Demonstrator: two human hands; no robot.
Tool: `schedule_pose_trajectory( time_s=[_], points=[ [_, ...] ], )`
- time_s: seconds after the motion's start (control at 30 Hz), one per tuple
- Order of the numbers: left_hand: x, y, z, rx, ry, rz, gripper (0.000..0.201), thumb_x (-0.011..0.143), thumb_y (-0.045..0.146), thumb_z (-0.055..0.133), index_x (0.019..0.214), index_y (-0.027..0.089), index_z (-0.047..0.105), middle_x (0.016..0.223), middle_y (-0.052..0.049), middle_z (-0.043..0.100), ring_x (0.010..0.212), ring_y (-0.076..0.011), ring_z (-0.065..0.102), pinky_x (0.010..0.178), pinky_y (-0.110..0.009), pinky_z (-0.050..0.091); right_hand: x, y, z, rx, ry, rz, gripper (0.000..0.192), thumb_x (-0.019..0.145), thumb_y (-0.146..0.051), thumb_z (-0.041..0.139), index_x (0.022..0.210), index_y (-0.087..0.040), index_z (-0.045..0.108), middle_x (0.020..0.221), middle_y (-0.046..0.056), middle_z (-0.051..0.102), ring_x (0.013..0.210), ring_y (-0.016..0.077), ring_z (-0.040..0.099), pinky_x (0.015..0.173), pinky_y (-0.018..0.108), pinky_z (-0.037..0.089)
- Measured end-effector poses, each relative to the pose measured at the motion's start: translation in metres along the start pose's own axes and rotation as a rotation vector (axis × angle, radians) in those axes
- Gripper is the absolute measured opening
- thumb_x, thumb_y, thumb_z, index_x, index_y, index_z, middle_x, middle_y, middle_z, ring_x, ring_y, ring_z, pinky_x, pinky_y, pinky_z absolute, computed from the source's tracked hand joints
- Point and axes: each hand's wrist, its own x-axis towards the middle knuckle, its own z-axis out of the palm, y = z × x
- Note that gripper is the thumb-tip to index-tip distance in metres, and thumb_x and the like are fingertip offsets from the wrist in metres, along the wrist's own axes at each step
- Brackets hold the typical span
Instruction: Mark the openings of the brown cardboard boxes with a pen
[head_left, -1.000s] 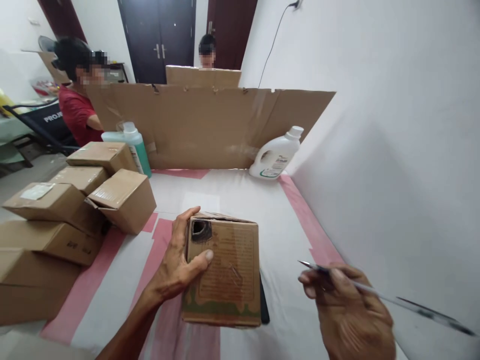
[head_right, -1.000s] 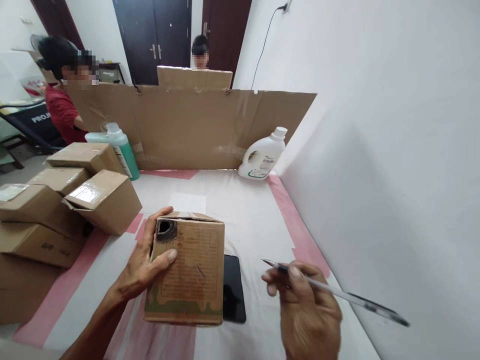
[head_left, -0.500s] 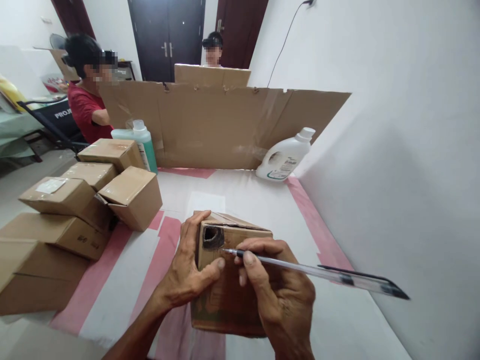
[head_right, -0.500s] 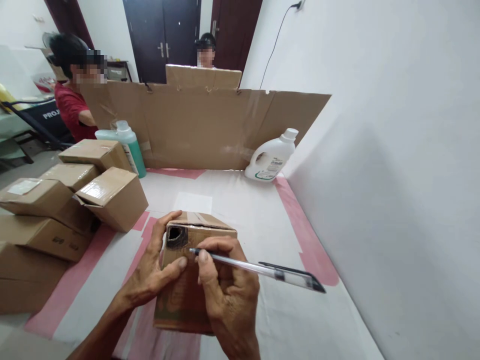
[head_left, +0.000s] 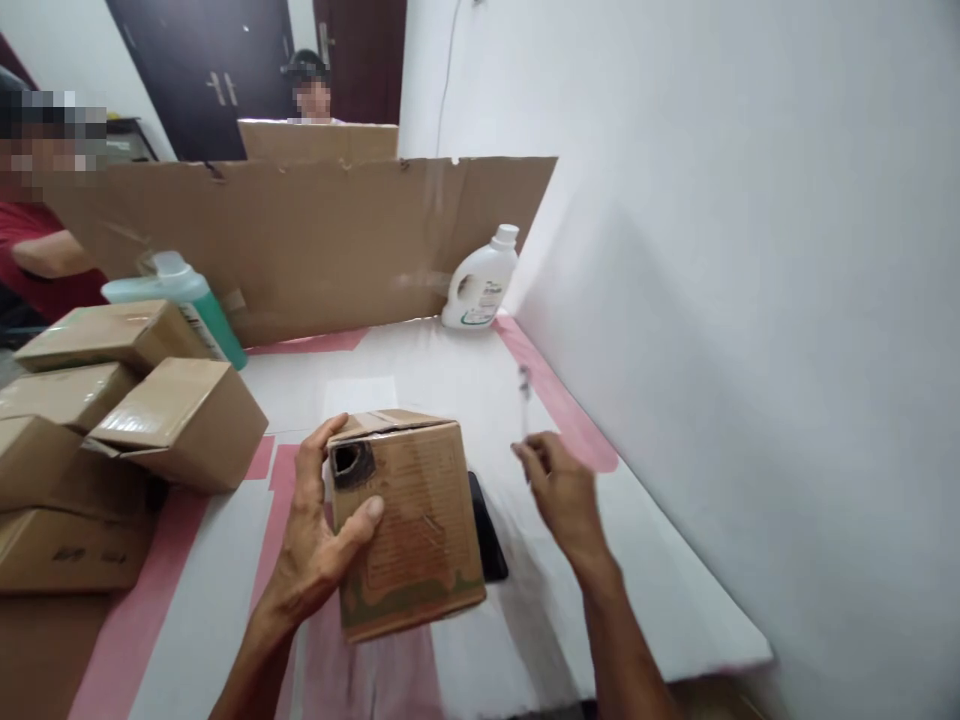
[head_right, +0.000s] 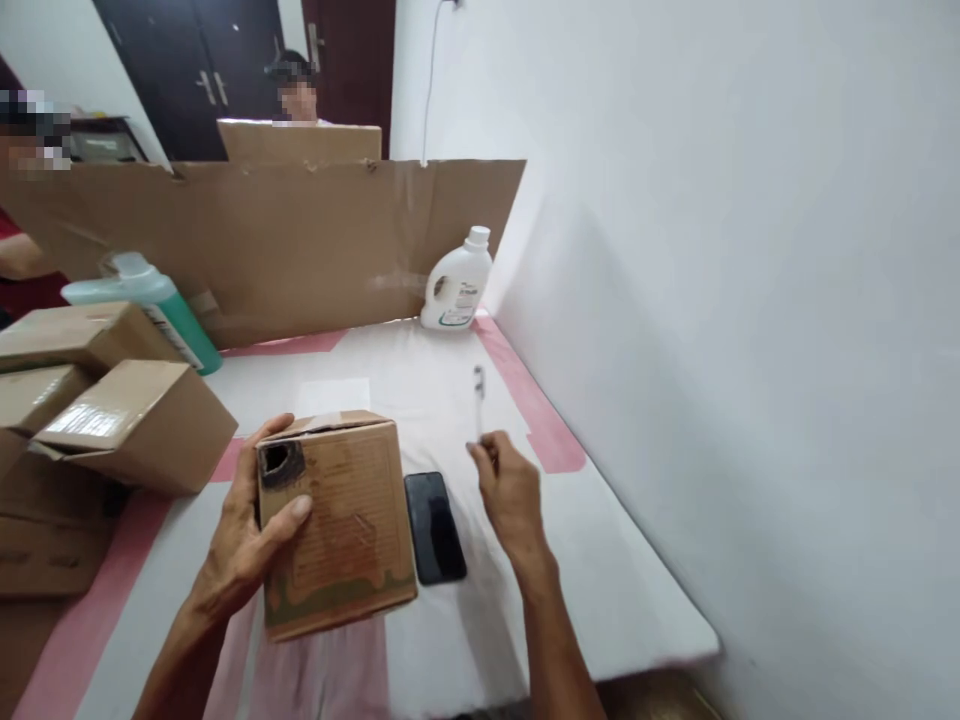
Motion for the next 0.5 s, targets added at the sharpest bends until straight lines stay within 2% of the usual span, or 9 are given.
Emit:
schedule_pose_trajectory(
  time_s=[0.1,0.17,0.3,0.4,0.5],
  points=[
    [0.001,0.002,0.000,-0.016,-0.003,-0.054,0.076,0.088,0.050,0.069,0.155,0.030,0.038,0.153,-0.011,0.048,0.137,-0.0353,0.050,0.116,-0.055,0.041,-0.029,0.050,0.019,-0.408,-0.305,0.148,0.018,0.102,-0.031,0.049,0.090,-0.021,0.058,0.085,0.006,0.072,0.075,0.0215,0.065,0.066,0.031,0.039],
    [0.002,0.004,-0.001,0.010,0.007,-0.057,0.076,0.087,0.051,0.069,0.154,0.029,0.039,0.151,-0.011,0.049,0.136,-0.0353,0.051,0.117,-0.055,0.040,-0.047,0.064,0.028,-0.519,-0.387,0.210,0.016,0.103,-0.026,0.047,0.094,-0.020,0.059,0.092,0.009,0.074,0.082,0.0235,0.067,0.066,0.032,0.037],
    [0.003,0.006,-0.002,0.056,0.008,-0.047,0.076,0.088,0.052,0.069,0.154,0.029,0.040,0.150,-0.011,0.050,0.136,-0.0355,0.051,0.118,-0.056,0.038,-0.063,0.062,0.030,-0.561,-0.372,0.237,0.015,0.104,-0.025,0.046,0.101,-0.019,0.060,0.105,0.012,0.072,0.088,0.0241,0.069,0.067,0.032,0.038],
    [0.002,0.004,-0.002,0.054,0.008,-0.042,0.076,0.089,0.052,0.068,0.155,0.028,0.039,0.150,-0.011,0.051,0.135,-0.0355,0.052,0.117,-0.056,0.039,-0.070,0.050,0.030,-0.580,-0.300,0.200,0.022,0.105,-0.037,0.047,0.111,-0.019,0.058,0.114,0.014,0.068,0.098,0.0266,0.069,0.072,0.033,0.043],
    [0.002,0.001,-0.001,0.063,0.026,-0.045,0.076,0.088,0.052,0.070,0.154,0.029,0.041,0.149,-0.011,0.052,0.134,-0.0357,0.054,0.116,-0.056,0.040,-0.081,0.038,0.040,-0.542,-0.406,0.191,0.034,0.098,-0.049,0.059,0.112,-0.018,0.058,0.113,0.014,0.068,0.105,0.0297,0.068,0.079,0.034,0.047]
  ],
)
